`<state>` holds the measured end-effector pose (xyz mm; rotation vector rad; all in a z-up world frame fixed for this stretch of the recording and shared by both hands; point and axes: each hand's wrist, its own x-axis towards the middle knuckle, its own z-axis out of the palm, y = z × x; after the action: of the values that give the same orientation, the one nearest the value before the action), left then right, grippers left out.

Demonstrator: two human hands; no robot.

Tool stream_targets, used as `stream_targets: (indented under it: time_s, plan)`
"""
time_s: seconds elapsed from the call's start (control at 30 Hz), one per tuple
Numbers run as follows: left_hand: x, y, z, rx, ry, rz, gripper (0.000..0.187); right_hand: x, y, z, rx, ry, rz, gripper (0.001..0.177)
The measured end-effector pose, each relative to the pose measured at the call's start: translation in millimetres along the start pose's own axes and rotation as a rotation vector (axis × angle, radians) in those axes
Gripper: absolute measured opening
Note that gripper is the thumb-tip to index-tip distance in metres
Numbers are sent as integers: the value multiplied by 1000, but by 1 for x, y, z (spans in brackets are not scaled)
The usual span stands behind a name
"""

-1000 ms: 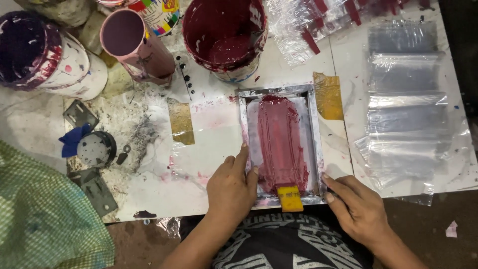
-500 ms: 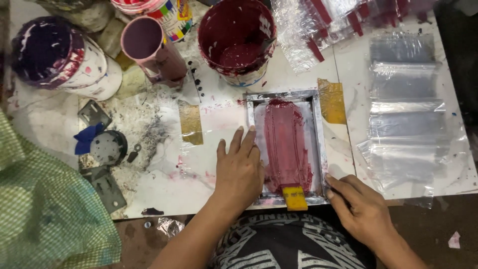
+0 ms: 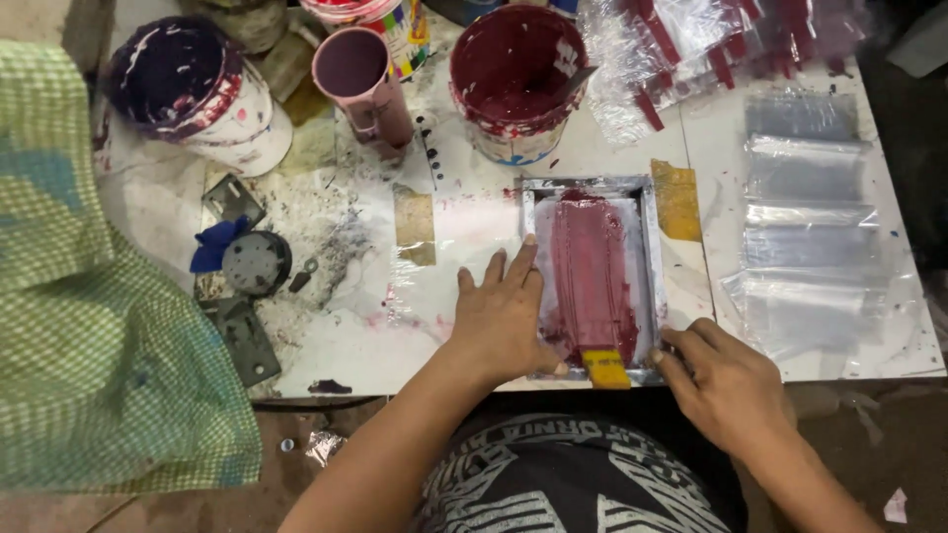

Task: The person uses a yellow squeegee to spread red ink evenly across a rectangular screen printing frame. They then place a clear plastic sheet over the inked screen and press it down with both hands to transfer the ink. The person repeats the process of spreading ink and pressing the plastic sheet multiple times.

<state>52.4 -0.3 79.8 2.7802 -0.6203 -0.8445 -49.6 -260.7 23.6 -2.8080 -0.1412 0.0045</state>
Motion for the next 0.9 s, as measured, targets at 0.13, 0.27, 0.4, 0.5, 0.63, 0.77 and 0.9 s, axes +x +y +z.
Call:
stream_targets:
  time_s: [0.13,0.27,0.4,0.5,0.63,0.77,0.9]
  plan:
    - [-6,14,-15,68,-118,-66,119,1,2,3,-91,165,-175,22]
    - [-7,14,-10,95,-96,-50,126,4,1,0,-169,118,-176,30]
    - [-5,16,-4,79,-87,-45,126,0,-11,-3,-226,151,-141,29]
    - [-4,17,-6,84,-132,-72,128,-1,-21,-1,-38,-86,-180,58]
    - [-1,17,0,158,-116,-62,124,0,-31,10,-26,16,-388,40]
    - [-1,19,-8,135,-157,-74,130,14,-31,1,122,-37,-339,21]
    - [0,17,-5,151,-152,-66,132,23,-23,-18,195,-40,-178,22]
